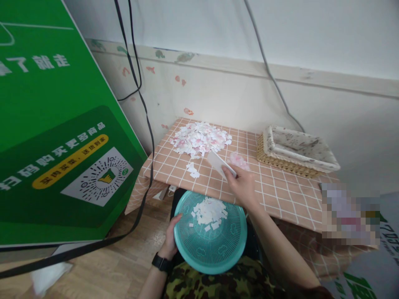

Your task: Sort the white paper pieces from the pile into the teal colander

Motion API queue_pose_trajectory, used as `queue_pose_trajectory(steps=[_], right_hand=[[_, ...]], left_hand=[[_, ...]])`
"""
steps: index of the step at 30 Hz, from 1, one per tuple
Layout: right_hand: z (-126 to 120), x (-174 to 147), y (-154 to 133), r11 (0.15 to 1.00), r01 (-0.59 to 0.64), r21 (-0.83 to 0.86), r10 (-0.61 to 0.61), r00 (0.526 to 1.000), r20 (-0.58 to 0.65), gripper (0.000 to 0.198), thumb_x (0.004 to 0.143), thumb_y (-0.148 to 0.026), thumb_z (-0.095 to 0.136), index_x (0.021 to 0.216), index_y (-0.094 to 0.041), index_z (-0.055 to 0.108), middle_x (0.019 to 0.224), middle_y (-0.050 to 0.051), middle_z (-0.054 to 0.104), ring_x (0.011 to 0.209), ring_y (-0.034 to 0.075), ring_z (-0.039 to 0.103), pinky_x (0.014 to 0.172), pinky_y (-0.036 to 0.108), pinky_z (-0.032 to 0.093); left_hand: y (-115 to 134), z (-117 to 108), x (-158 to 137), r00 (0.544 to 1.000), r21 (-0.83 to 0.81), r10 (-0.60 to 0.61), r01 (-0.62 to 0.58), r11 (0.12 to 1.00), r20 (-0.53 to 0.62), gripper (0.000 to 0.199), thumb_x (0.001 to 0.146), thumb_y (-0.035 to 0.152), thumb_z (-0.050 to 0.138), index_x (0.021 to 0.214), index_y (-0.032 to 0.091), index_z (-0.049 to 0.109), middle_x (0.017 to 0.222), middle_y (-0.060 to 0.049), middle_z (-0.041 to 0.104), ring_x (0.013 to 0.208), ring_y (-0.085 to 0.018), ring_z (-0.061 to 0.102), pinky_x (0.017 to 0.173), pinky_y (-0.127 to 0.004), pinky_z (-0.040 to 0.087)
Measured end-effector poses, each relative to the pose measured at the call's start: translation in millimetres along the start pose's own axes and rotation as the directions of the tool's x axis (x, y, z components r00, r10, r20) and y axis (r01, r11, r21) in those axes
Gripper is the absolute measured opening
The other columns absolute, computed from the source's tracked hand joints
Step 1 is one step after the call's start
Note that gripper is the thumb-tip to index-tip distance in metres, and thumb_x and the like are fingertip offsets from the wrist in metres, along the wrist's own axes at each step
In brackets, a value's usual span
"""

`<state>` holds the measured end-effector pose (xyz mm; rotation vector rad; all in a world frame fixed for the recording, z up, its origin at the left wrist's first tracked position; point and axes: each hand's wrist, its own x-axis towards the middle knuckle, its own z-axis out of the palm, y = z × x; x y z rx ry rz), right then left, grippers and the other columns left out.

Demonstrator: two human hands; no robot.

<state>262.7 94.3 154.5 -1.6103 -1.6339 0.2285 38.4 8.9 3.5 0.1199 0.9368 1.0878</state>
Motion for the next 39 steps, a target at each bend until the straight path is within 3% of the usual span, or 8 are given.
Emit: queue_pose_trajectory(steps=[6, 11, 16, 21, 24, 29, 34, 39], right_hand=[[13.5, 0.7, -9.2, 0.997, 0.070, -0.019, -0.069, 0.997, 0.036, 0.035, 0.087, -0.039, 0.041, 0.093, -0.021, 0.070, 0.067, 0.004, 0.067, 0.057, 0.017, 0.058, 0.054, 0.028, 0.038], [2.2, 11.7, 16.0, 0.990, -0.069, -0.121, 0.059, 0.995, -0.084, 0.040, 0.085, -0.045, 0.042, 0.089, -0.017, 0.071, 0.068, 0.007, 0.067, 0.057, 0.020, 0.058, 0.053, 0.029, 0.037], [-11.4, 17.8, 39.8, 0.988, -0.148, -0.035, 0.138, 0.967, -0.213, 0.046, 0.082, -0.050, 0.045, 0.096, -0.014, 0.069, 0.074, 0.008, 0.068, 0.064, 0.023, 0.060, 0.055, 0.030, 0.040], [0.0, 22.3, 21.3, 0.995, -0.005, 0.099, 0.006, 1.000, -0.011, 0.041, 0.083, -0.048, 0.046, 0.094, -0.016, 0.070, 0.073, 0.005, 0.068, 0.061, 0.018, 0.057, 0.055, 0.027, 0.040], [13.2, 29.1, 7.8, 0.996, 0.047, 0.073, -0.052, 0.996, 0.071, 0.038, 0.085, -0.045, 0.046, 0.090, -0.018, 0.071, 0.067, 0.003, 0.067, 0.055, 0.015, 0.054, 0.054, 0.026, 0.038], [27.4, 42.2, -2.7, 0.988, 0.120, 0.098, -0.135, 0.977, 0.163, 0.036, 0.085, -0.043, 0.045, 0.092, -0.019, 0.071, 0.075, 0.005, 0.069, 0.060, 0.017, 0.057, 0.056, 0.027, 0.039], [29.6, 58.1, -13.1, 0.937, 0.198, 0.289, -0.298, 0.885, 0.358, 0.034, 0.085, -0.043, 0.047, 0.091, -0.019, 0.070, 0.079, 0.003, 0.069, 0.065, 0.014, 0.057, 0.060, 0.025, 0.041], [31.5, 77.5, -11.7, 0.900, 0.203, 0.386, -0.388, 0.778, 0.494, 0.035, 0.083, -0.047, 0.050, 0.085, -0.017, 0.070, 0.069, 0.001, 0.064, 0.059, 0.011, 0.052, 0.054, 0.023, 0.038]], left_hand=[[1.6, -4.5, 0.1, 1.000, -0.010, 0.017, -0.017, 1.000, 0.002, 0.024, 0.067, 0.032, 0.066, 0.078, 0.011, 0.071, 0.071, -0.008, 0.072, 0.063, -0.022, 0.064, 0.069, -0.035, 0.049], [4.0, -9.1, 0.1, 0.999, -0.005, 0.008, -0.008, 1.000, -0.040, 0.026, 0.066, 0.033, 0.067, 0.078, 0.011, 0.071, 0.071, -0.008, 0.072, 0.062, -0.022, 0.065, 0.068, -0.035, 0.049], [6.2, -12.6, -0.3, 0.999, -0.038, 0.022, -0.023, 0.999, -0.035, 0.026, 0.065, 0.033, 0.068, 0.079, 0.011, 0.071, 0.071, -0.008, 0.072, 0.063, -0.023, 0.065, 0.069, -0.037, 0.050], [8.8, -11.1, -5.0, 0.996, -0.090, 0.061, -0.067, 0.994, -0.067, 0.021, 0.068, 0.030, 0.066, 0.076, 0.012, 0.070, 0.069, -0.006, 0.072, 0.061, -0.021, 0.064, 0.066, -0.033, 0.051], [14.4, -10.4, -9.8, 0.986, -0.107, 0.092, -0.107, 0.989, -0.136, 0.017, 0.066, 0.029, 0.067, 0.073, 0.013, 0.070, 0.065, -0.005, 0.071, 0.058, -0.020, 0.064, 0.061, -0.032, 0.051], [33.0, -10.9, -19.1, 0.980, -0.107, 0.101, -0.121, 0.987, -0.172, 0.017, 0.066, 0.028, 0.066, 0.075, 0.013, 0.070, 0.065, -0.004, 0.071, 0.056, -0.019, 0.064, 0.060, -0.032, 0.052], [51.8, -10.9, -29.4, 0.980, -0.121, 0.109, -0.130, 0.984, -0.169, 0.018, 0.067, 0.026, 0.065, 0.078, 0.012, 0.070, 0.069, -0.006, 0.072, 0.060, -0.021, 0.065, 0.063, -0.033, 0.053], [66.2, -9.1, -40.3, 0.981, -0.083, 0.110, -0.124, 0.989, -0.157, 0.021, 0.070, 0.026, 0.064, 0.082, 0.010, 0.069, 0.073, -0.008, 0.073, 0.065, -0.023, 0.067, 0.068, -0.036, 0.053]])
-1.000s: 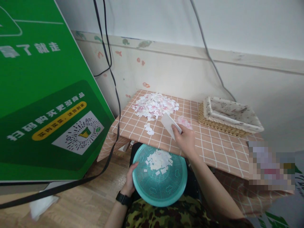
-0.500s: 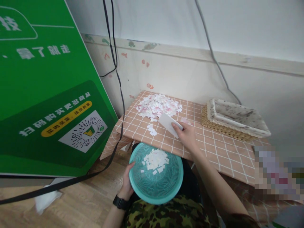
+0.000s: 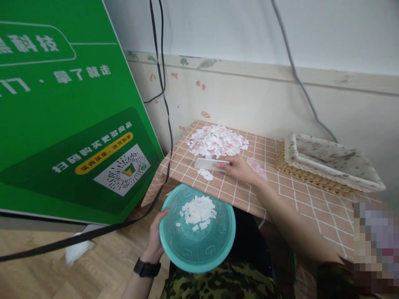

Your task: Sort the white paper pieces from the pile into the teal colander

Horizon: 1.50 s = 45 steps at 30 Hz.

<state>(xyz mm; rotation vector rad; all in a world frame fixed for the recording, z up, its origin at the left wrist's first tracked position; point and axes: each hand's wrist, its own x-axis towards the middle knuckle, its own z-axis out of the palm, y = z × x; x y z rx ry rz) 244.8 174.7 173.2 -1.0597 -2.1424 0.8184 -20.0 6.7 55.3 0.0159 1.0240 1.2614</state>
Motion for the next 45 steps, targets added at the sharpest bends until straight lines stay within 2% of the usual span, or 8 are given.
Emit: queue_pose_trajectory(steps=[6, 10, 15, 20, 24, 32, 38, 45], right_hand=[[-21.2, -4.6, 25.6, 0.998, -0.052, 0.036, 0.056, 0.992, -0.117, 0.035, 0.078, -0.048, 0.057, 0.072, -0.015, 0.067, 0.061, 0.001, 0.058, 0.055, 0.010, 0.048, 0.048, 0.022, 0.033], [-31.0, -11.4, 34.5, 0.990, -0.094, 0.107, 0.100, 0.993, -0.059, 0.035, 0.074, -0.047, 0.062, 0.061, -0.015, 0.062, 0.055, -0.001, 0.052, 0.050, 0.008, 0.044, 0.044, 0.021, 0.030], [-35.0, -14.1, 37.2, 0.959, -0.178, 0.222, 0.197, 0.978, -0.065, 0.030, 0.069, -0.044, 0.067, 0.067, -0.014, 0.067, 0.055, -0.001, 0.056, 0.046, 0.008, 0.044, 0.040, 0.021, 0.030], [-35.3, -15.1, 43.0, 0.876, -0.281, 0.392, 0.258, 0.960, 0.111, 0.029, 0.064, -0.040, 0.072, 0.077, -0.014, 0.071, 0.064, 0.004, 0.065, 0.052, 0.012, 0.054, 0.044, 0.023, 0.039], [-32.5, -15.7, 46.9, 0.815, -0.304, 0.493, 0.313, 0.947, 0.066, 0.028, 0.061, -0.037, 0.075, 0.077, -0.014, 0.071, 0.064, 0.004, 0.066, 0.049, 0.012, 0.055, 0.042, 0.023, 0.040], [-14.7, -15.6, 37.4, 0.788, -0.313, 0.530, 0.213, 0.946, 0.242, 0.029, 0.063, -0.035, 0.073, 0.082, -0.014, 0.071, 0.081, 0.007, 0.069, 0.065, 0.014, 0.061, 0.057, 0.027, 0.048], [-28.3, -15.7, 43.8, 0.809, -0.316, 0.495, 0.258, 0.949, 0.184, 0.032, 0.061, -0.034, 0.075, 0.083, -0.013, 0.070, 0.075, 0.007, 0.068, 0.061, 0.014, 0.059, 0.050, 0.024, 0.046], [-21.4, -17.7, 30.4, 0.841, -0.319, 0.438, 0.158, 0.917, 0.366, 0.031, 0.065, -0.034, 0.072, 0.090, -0.015, 0.070, 0.082, 0.005, 0.069, 0.069, 0.014, 0.061, 0.055, 0.023, 0.046]], left_hand=[[14.5, 13.4, -16.4, 1.000, -0.006, -0.001, 0.001, 1.000, 0.003, 0.014, 0.071, 0.020, 0.064, 0.079, 0.010, 0.069, 0.071, -0.009, 0.072, 0.061, -0.022, 0.066, 0.062, -0.034, 0.054], [18.7, 22.5, -25.6, 1.000, -0.019, 0.006, -0.006, 1.000, -0.012, 0.010, 0.070, 0.017, 0.063, 0.074, 0.011, 0.069, 0.064, -0.007, 0.071, 0.056, -0.021, 0.065, 0.058, -0.032, 0.054], [17.2, 25.6, -30.8, 0.999, -0.004, 0.016, -0.016, 1.000, 0.037, 0.013, 0.072, 0.020, 0.063, 0.078, 0.010, 0.069, 0.070, -0.008, 0.072, 0.060, -0.021, 0.066, 0.062, -0.033, 0.053], [9.7, 20.6, -30.5, 0.998, 0.000, -0.009, 0.009, 1.000, 0.068, 0.020, 0.074, 0.025, 0.061, 0.085, 0.010, 0.068, 0.077, -0.010, 0.073, 0.067, -0.024, 0.067, 0.071, -0.039, 0.052], [6.0, 17.9, -29.8, 0.996, -0.010, -0.027, 0.028, 1.000, 0.090, 0.022, 0.075, 0.026, 0.061, 0.087, 0.009, 0.068, 0.080, -0.011, 0.073, 0.072, -0.027, 0.067, 0.075, -0.041, 0.051], [10.6, 17.7, -26.4, 0.992, -0.017, -0.029, 0.031, 0.999, 0.120, 0.021, 0.075, 0.025, 0.060, 0.089, 0.011, 0.067, 0.083, -0.012, 0.073, 0.080, -0.030, 0.067, 0.077, -0.044, 0.051], [8.0, 11.6, -20.1, 0.992, -0.032, 0.006, -0.002, 1.000, 0.122, 0.019, 0.075, 0.024, 0.061, 0.087, 0.011, 0.067, 0.080, -0.011, 0.073, 0.081, -0.029, 0.067, 0.076, -0.041, 0.051], [8.5, 13.8, -22.2, 0.994, -0.015, 0.012, -0.011, 1.000, 0.112, 0.021, 0.075, 0.025, 0.060, 0.088, 0.010, 0.067, 0.079, -0.011, 0.073, 0.074, -0.026, 0.067, 0.075, -0.039, 0.052]])
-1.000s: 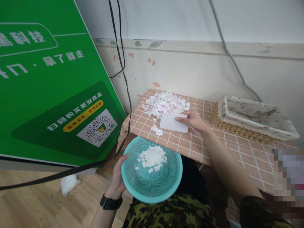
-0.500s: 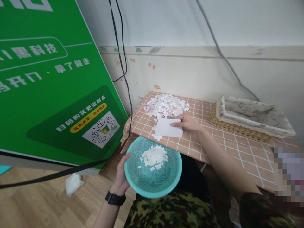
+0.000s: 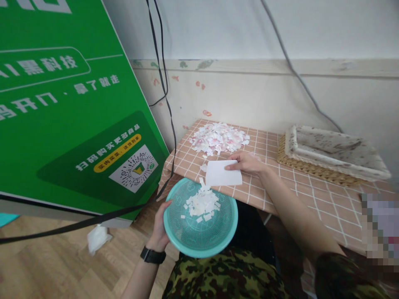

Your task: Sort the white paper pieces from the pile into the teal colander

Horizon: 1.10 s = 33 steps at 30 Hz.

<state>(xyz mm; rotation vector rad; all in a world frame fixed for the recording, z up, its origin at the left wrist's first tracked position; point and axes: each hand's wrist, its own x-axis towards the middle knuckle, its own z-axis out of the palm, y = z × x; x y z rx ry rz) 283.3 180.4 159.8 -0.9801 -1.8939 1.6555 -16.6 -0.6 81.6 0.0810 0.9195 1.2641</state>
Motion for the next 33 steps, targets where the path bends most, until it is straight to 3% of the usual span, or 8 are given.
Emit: queue_pose_trajectory(steps=[3, 7, 10, 15, 17, 22, 27, 33], right_hand=[[1.3, 1.2, -0.8, 1.000, 0.013, 0.004, -0.013, 1.000, 0.000, 0.031, 0.063, -0.034, 0.073, 0.086, -0.014, 0.070, 0.079, 0.005, 0.069, 0.067, 0.014, 0.061, 0.054, 0.023, 0.046], [-0.1, 4.1, 3.5, 0.984, 0.006, 0.175, 0.011, 0.995, -0.096, 0.039, 0.063, -0.034, 0.073, 0.096, -0.015, 0.068, 0.089, 0.008, 0.070, 0.072, 0.017, 0.063, 0.058, 0.027, 0.049], [6.7, 6.5, 6.5, 0.987, 0.038, 0.154, -0.014, 0.988, -0.152, 0.038, 0.063, -0.034, 0.074, 0.095, -0.015, 0.069, 0.088, 0.008, 0.070, 0.070, 0.016, 0.062, 0.058, 0.027, 0.050], [14.9, 7.6, 7.0, 0.991, 0.022, 0.133, -0.015, 0.998, -0.059, 0.035, 0.065, -0.036, 0.072, 0.094, -0.017, 0.069, 0.087, 0.007, 0.070, 0.069, 0.016, 0.062, 0.055, 0.026, 0.049], [9.7, 9.2, 9.2, 0.983, 0.050, 0.175, -0.023, 0.988, -0.152, 0.035, 0.065, -0.036, 0.073, 0.094, -0.017, 0.069, 0.088, 0.007, 0.070, 0.069, 0.016, 0.062, 0.055, 0.026, 0.049], [-3.6, 17.7, 22.1, 0.978, 0.151, 0.147, -0.070, 0.889, -0.453, 0.039, 0.065, -0.041, 0.072, 0.095, -0.017, 0.067, 0.091, 0.007, 0.069, 0.072, 0.018, 0.063, 0.060, 0.028, 0.050], [1.8, 21.8, 29.4, 0.991, 0.120, 0.057, -0.082, 0.891, -0.447, 0.041, 0.064, -0.047, 0.071, 0.091, -0.017, 0.068, 0.087, 0.007, 0.070, 0.072, 0.020, 0.063, 0.058, 0.029, 0.050], [-0.3, 21.1, 29.2, 0.988, 0.126, 0.085, -0.069, 0.869, -0.490, 0.041, 0.062, -0.045, 0.073, 0.092, -0.017, 0.068, 0.085, 0.006, 0.070, 0.071, 0.020, 0.063, 0.057, 0.029, 0.050]], left_hand=[[0.1, 2.2, -1.4, 1.000, 0.000, 0.006, -0.006, 1.000, -0.002, 0.022, 0.075, 0.024, 0.060, 0.089, 0.009, 0.067, 0.080, -0.011, 0.073, 0.074, -0.026, 0.067, 0.074, -0.039, 0.052], [0.8, 2.4, -1.4, 1.000, 0.004, 0.001, -0.001, 1.000, 0.012, 0.021, 0.076, 0.024, 0.059, 0.090, 0.010, 0.067, 0.081, -0.011, 0.073, 0.076, -0.026, 0.067, 0.074, -0.039, 0.052], [1.3, 1.1, -0.4, 1.000, 0.013, 0.005, -0.005, 1.000, 0.011, 0.021, 0.075, 0.024, 0.060, 0.090, 0.010, 0.067, 0.081, -0.011, 0.073, 0.076, -0.026, 0.067, 0.074, -0.039, 0.052], [2.3, 1.2, -0.4, 1.000, 0.024, 0.000, 0.000, 1.000, 0.015, 0.022, 0.075, 0.024, 0.060, 0.091, 0.010, 0.067, 0.082, -0.011, 0.073, 0.076, -0.027, 0.067, 0.075, -0.040, 0.052], [3.3, 1.7, -0.8, 1.000, 0.020, 0.003, -0.003, 1.000, 0.013, 0.021, 0.075, 0.024, 0.060, 0.089, 0.010, 0.067, 0.081, -0.011, 0.073, 0.076, -0.026, 0.067, 0.074, -0.039, 0.052], [6.8, -1.3, 1.0, 1.000, 0.038, 0.017, -0.016, 0.999, -0.023, 0.018, 0.075, 0.023, 0.061, 0.085, 0.010, 0.067, 0.076, -0.010, 0.073, 0.075, -0.026, 0.067, 0.072, -0.038, 0.052], [8.0, -6.4, 4.0, 0.999, 0.027, 0.047, -0.046, 0.999, -0.023, 0.020, 0.074, 0.023, 0.061, 0.088, 0.010, 0.067, 0.078, -0.010, 0.073, 0.072, -0.026, 0.067, 0.073, -0.039, 0.052], [7.8, -8.2, 4.4, 0.998, 0.025, 0.064, -0.064, 0.998, -0.014, 0.019, 0.074, 0.022, 0.061, 0.088, 0.011, 0.067, 0.078, -0.009, 0.073, 0.074, -0.026, 0.067, 0.074, -0.039, 0.052]])
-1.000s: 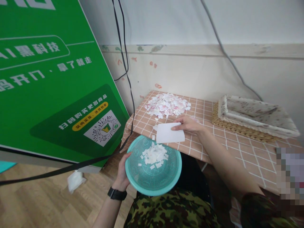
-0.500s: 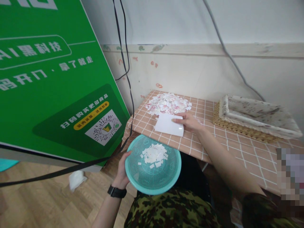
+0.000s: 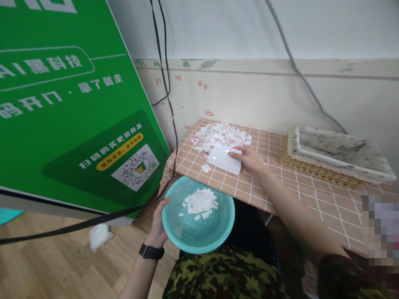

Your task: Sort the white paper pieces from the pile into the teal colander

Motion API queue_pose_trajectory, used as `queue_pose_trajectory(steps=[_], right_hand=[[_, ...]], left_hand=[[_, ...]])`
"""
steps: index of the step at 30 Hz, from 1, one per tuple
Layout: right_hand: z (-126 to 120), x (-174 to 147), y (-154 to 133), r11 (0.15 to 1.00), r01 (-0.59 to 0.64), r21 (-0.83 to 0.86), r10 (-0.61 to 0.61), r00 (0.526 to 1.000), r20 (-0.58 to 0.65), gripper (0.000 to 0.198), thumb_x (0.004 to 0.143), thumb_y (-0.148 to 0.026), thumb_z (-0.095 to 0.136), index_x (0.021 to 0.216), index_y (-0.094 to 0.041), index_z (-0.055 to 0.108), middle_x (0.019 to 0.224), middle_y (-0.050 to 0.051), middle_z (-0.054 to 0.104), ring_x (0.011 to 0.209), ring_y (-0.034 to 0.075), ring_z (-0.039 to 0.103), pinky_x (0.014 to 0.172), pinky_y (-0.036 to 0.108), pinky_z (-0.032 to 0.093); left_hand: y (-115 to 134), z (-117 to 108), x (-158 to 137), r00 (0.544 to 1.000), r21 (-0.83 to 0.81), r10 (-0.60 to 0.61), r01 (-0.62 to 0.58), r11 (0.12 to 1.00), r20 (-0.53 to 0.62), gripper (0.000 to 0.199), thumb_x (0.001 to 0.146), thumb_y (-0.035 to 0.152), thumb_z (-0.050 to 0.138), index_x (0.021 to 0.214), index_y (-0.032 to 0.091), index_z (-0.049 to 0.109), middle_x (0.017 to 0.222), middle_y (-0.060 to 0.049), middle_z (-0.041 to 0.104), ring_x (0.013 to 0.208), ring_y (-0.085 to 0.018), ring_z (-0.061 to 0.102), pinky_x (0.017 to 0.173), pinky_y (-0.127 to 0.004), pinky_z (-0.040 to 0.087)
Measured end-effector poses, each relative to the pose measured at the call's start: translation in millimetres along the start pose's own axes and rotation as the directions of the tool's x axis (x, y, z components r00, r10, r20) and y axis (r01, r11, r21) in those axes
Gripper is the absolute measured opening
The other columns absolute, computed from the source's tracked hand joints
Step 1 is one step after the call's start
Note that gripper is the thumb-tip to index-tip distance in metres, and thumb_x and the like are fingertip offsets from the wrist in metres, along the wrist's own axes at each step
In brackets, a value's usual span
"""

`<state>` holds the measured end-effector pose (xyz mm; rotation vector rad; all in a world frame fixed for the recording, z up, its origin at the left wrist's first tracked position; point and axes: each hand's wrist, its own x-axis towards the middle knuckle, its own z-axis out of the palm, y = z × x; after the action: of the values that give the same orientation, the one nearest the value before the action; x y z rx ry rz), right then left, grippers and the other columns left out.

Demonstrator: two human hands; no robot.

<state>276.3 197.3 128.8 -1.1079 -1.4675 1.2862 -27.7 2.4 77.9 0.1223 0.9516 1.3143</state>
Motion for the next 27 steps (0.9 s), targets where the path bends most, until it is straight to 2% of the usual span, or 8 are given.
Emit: queue_pose_trajectory(steps=[11, 19, 24, 27], right_hand=[[3.2, -3.2, -1.2, 0.996, -0.050, 0.079, 0.043, 0.995, 0.086, 0.037, 0.062, -0.038, 0.074, 0.091, -0.016, 0.069, 0.084, 0.008, 0.070, 0.066, 0.018, 0.063, 0.055, 0.028, 0.050], [3.3, -5.9, -8.1, 0.983, -0.144, 0.112, 0.117, 0.969, 0.216, 0.038, 0.058, -0.032, 0.077, 0.091, -0.016, 0.070, 0.086, 0.009, 0.071, 0.065, 0.017, 0.064, 0.054, 0.027, 0.050], [2.0, -7.1, -11.8, 0.976, -0.164, 0.143, 0.134, 0.971, 0.200, 0.036, 0.059, -0.032, 0.077, 0.091, -0.016, 0.070, 0.086, 0.008, 0.071, 0.064, 0.017, 0.064, 0.053, 0.026, 0.050], [0.8, -7.6, -13.3, 0.975, -0.182, 0.124, 0.149, 0.960, 0.236, 0.037, 0.058, -0.030, 0.078, 0.091, -0.015, 0.070, 0.088, 0.009, 0.071, 0.068, 0.018, 0.065, 0.057, 0.028, 0.051]], left_hand=[[1.1, 4.7, -3.9, 0.999, -0.011, -0.032, 0.032, 0.999, 0.004, 0.020, 0.073, 0.022, 0.061, 0.089, 0.011, 0.066, 0.081, -0.010, 0.073, 0.076, -0.027, 0.067, 0.074, -0.040, 0.052], [1.7, 5.3, -3.9, 0.997, -0.026, -0.070, 0.070, 0.997, -0.011, 0.022, 0.072, 0.022, 0.061, 0.090, 0.010, 0.067, 0.080, -0.011, 0.073, 0.078, -0.028, 0.067, 0.073, -0.040, 0.052], [0.7, 3.6, -3.9, 0.999, -0.031, -0.036, 0.036, 0.999, 0.012, 0.021, 0.072, 0.022, 0.062, 0.089, 0.011, 0.066, 0.080, -0.010, 0.072, 0.076, -0.027, 0.067, 0.073, -0.039, 0.052], [-0.6, 2.1, -3.0, 0.999, -0.043, -0.047, 0.048, 0.998, 0.020, 0.023, 0.072, 0.023, 0.062, 0.092, 0.011, 0.066, 0.082, -0.010, 0.072, 0.077, -0.027, 0.067, 0.074, -0.040, 0.052]])
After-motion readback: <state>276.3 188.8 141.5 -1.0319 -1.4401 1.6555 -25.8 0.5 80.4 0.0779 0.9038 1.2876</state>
